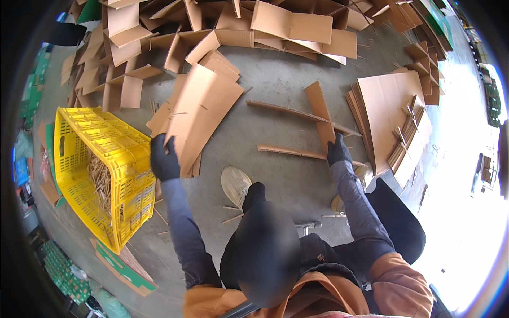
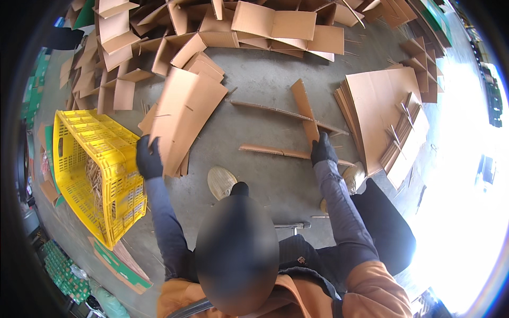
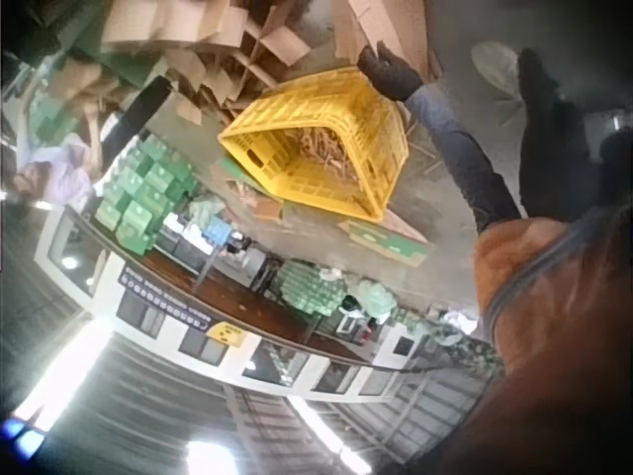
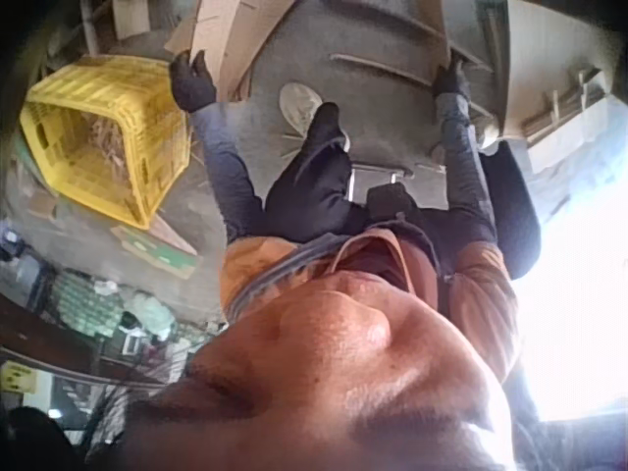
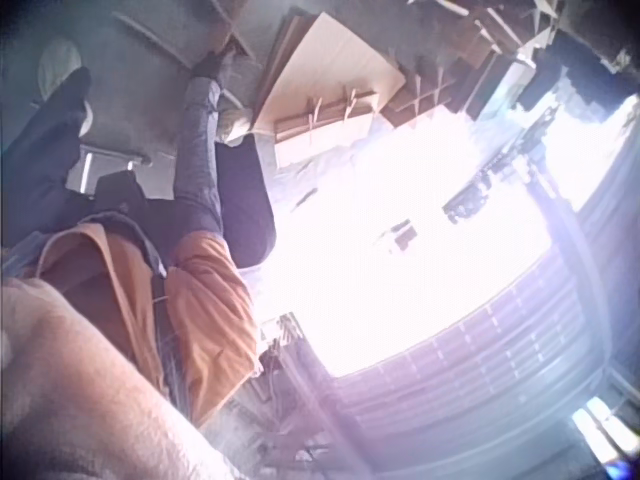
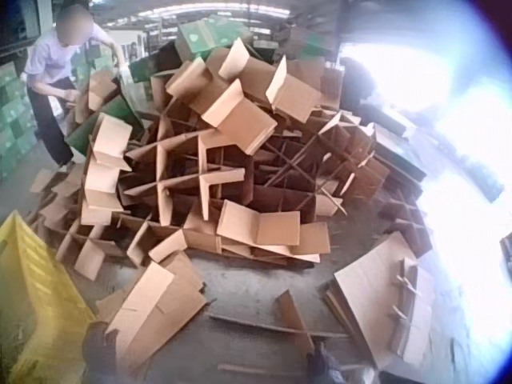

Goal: The person assembles cardboard dividers by interlocking notched cardboard pieces and stacking them together by hand.

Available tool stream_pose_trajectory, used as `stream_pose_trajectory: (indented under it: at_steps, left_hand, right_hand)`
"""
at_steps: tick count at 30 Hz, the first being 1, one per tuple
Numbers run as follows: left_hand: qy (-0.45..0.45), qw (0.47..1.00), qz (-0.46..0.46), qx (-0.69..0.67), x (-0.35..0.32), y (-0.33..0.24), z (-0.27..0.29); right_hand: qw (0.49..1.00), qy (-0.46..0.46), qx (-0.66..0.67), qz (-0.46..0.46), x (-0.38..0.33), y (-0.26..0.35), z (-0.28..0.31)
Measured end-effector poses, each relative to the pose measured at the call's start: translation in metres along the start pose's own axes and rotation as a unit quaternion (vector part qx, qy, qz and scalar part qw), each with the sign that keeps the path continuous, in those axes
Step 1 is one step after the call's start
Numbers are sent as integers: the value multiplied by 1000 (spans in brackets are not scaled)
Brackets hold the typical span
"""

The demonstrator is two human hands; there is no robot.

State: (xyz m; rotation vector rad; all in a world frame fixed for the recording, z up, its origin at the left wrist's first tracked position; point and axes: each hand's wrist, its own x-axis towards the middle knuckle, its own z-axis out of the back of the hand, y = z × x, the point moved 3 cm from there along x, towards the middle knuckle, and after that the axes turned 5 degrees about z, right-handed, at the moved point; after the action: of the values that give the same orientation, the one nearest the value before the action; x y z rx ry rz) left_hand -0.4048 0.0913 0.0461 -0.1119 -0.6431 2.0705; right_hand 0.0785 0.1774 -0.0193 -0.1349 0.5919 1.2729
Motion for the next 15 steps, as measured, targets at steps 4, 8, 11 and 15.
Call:
stream_pose_trajectory:
  at_steps: [4,8,11,15]
  left_hand:
    - [-31,968,106,-224,-12,-83,52]
    - [299,859,20,-416,-30,-192,-15]
    - [76,958,-185,-206,0,-186,-81]
    - [186,925,-321,78,-5,-165,-164]
  right_hand:
    - [962,-159,50,216,-29,85,56]
    - [837,88,474,259,-53,148,85]
    - [860,-167,405,263,-60,144,111]
    - [942,-123,139,279,-22,91,101]
